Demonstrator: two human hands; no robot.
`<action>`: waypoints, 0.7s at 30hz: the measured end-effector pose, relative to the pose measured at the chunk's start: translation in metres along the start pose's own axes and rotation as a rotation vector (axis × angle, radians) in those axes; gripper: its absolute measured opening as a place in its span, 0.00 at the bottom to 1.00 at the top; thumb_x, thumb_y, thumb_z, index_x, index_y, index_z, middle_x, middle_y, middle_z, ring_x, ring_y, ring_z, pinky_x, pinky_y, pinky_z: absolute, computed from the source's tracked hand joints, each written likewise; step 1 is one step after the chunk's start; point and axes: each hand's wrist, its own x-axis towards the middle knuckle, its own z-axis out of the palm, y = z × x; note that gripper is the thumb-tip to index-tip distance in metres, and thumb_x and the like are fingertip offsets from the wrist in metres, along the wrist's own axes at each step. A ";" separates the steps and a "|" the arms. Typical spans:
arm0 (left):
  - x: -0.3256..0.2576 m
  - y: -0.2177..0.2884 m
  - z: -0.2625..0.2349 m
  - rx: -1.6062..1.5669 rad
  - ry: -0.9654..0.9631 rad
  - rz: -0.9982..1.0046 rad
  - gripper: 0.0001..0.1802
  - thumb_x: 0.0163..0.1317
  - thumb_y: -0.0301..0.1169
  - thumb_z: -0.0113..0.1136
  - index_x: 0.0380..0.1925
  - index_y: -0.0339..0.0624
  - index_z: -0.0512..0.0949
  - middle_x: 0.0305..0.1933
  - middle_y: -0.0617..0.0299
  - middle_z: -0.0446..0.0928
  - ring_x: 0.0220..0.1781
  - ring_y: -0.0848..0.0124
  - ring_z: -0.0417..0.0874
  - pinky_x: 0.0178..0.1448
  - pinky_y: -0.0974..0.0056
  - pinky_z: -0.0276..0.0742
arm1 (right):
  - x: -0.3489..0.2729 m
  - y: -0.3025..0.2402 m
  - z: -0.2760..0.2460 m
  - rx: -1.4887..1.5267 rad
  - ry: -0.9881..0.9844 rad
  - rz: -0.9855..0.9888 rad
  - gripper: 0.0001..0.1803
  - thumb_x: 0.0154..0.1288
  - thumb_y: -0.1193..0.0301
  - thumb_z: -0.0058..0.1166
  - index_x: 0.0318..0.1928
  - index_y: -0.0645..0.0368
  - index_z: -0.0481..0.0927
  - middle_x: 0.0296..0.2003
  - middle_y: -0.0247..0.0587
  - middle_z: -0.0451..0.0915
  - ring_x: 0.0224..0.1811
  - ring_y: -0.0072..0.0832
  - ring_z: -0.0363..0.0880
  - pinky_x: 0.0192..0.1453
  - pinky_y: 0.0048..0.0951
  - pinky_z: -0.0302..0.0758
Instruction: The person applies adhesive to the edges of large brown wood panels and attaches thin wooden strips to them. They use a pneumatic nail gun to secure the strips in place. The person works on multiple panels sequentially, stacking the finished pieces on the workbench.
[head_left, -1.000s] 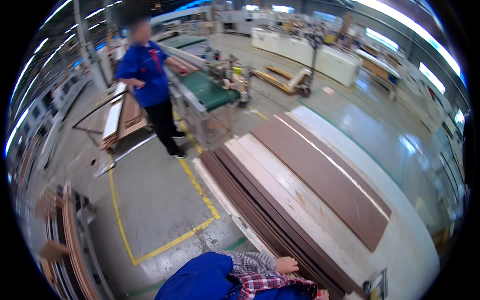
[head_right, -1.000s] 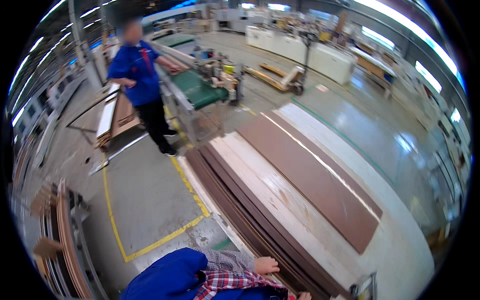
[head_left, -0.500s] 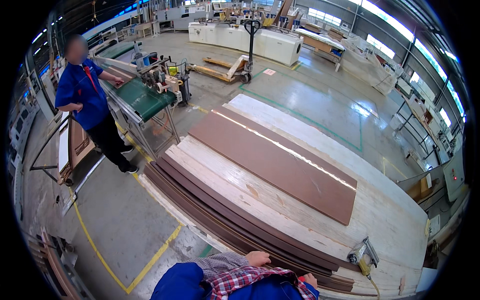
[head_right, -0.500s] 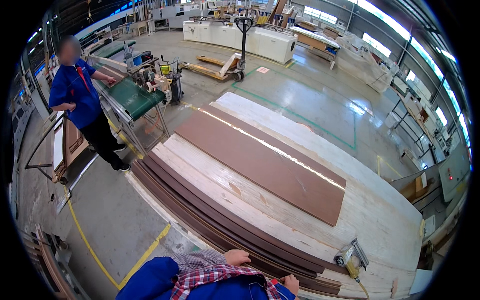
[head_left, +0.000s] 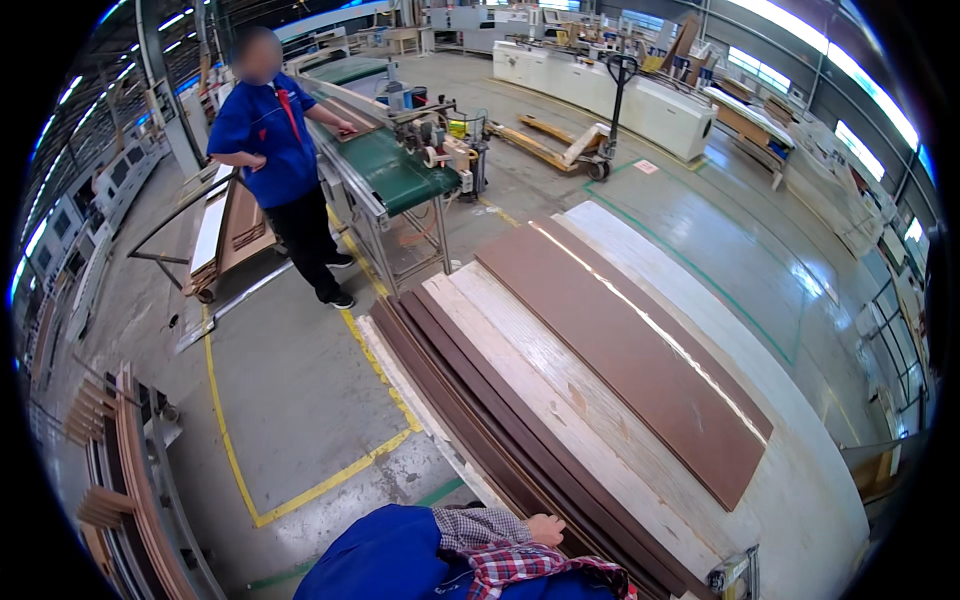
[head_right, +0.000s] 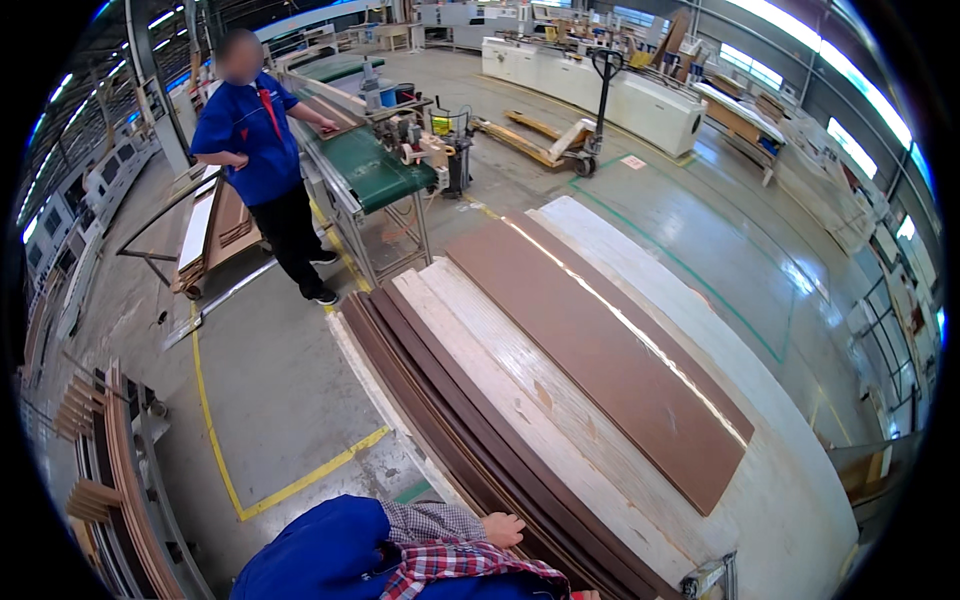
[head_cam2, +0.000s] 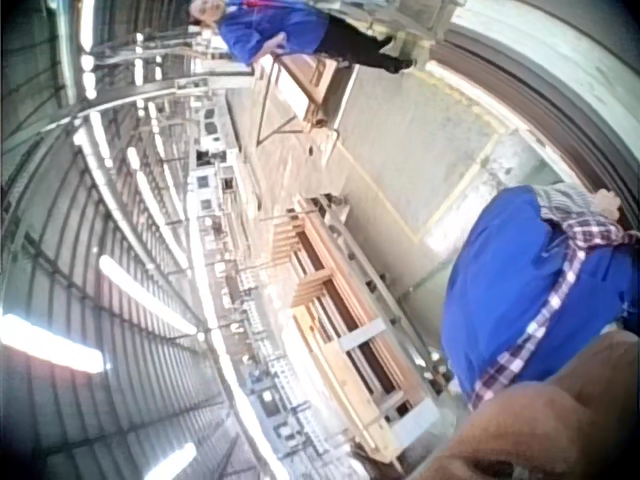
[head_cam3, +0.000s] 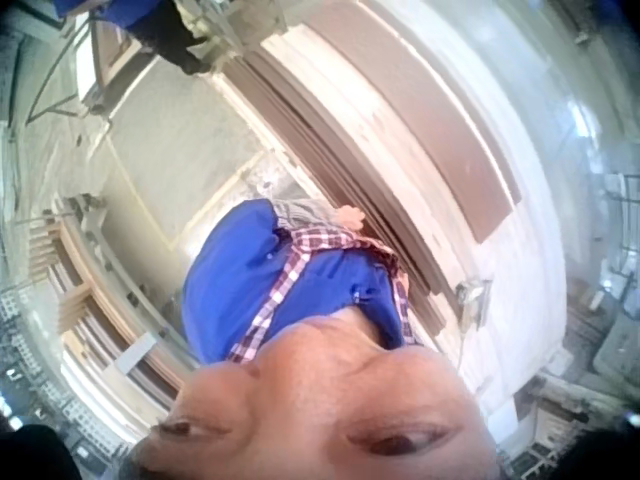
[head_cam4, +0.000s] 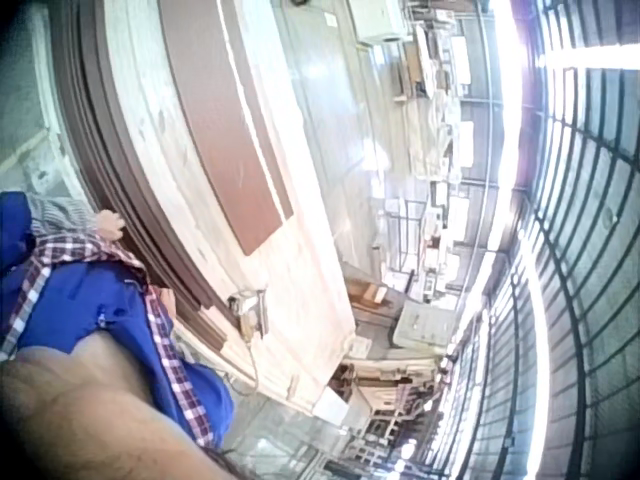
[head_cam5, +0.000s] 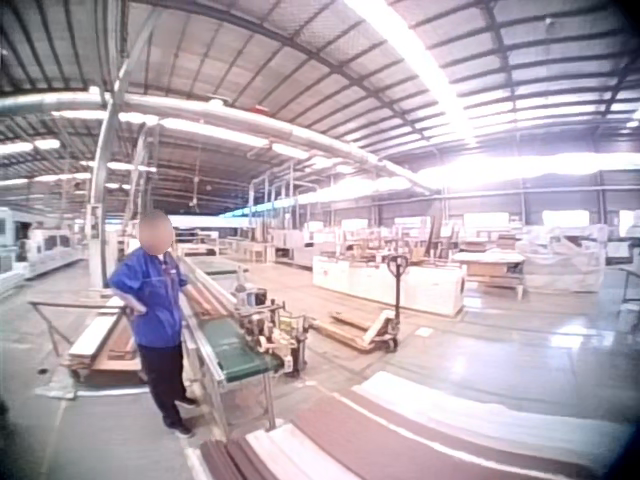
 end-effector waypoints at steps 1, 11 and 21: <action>0.002 -0.007 0.016 -0.012 -0.009 -0.002 0.23 0.50 0.49 0.57 0.25 0.37 0.78 0.36 0.54 0.73 0.41 0.60 0.77 0.35 0.58 0.78 | 0.005 -0.002 0.000 -0.011 -0.004 -0.012 0.18 0.52 0.55 0.56 0.36 0.55 0.78 0.40 0.53 0.74 0.43 0.46 0.73 0.46 0.43 0.70; 0.005 0.000 -0.026 -0.077 -0.139 -0.045 0.14 0.48 0.37 0.54 0.25 0.37 0.81 0.37 0.50 0.75 0.40 0.56 0.79 0.37 0.54 0.79 | 0.020 -0.005 -0.002 -0.016 0.032 -0.020 0.15 0.50 0.56 0.57 0.33 0.52 0.79 0.35 0.46 0.73 0.39 0.43 0.75 0.43 0.42 0.71; -0.075 -0.042 -0.055 0.140 0.249 -0.104 0.27 0.53 0.59 0.51 0.21 0.43 0.75 0.28 0.58 0.72 0.31 0.62 0.75 0.38 0.60 0.68 | -0.009 0.010 0.009 0.036 0.116 0.047 0.11 0.48 0.57 0.58 0.29 0.49 0.80 0.31 0.39 0.73 0.36 0.41 0.76 0.40 0.40 0.73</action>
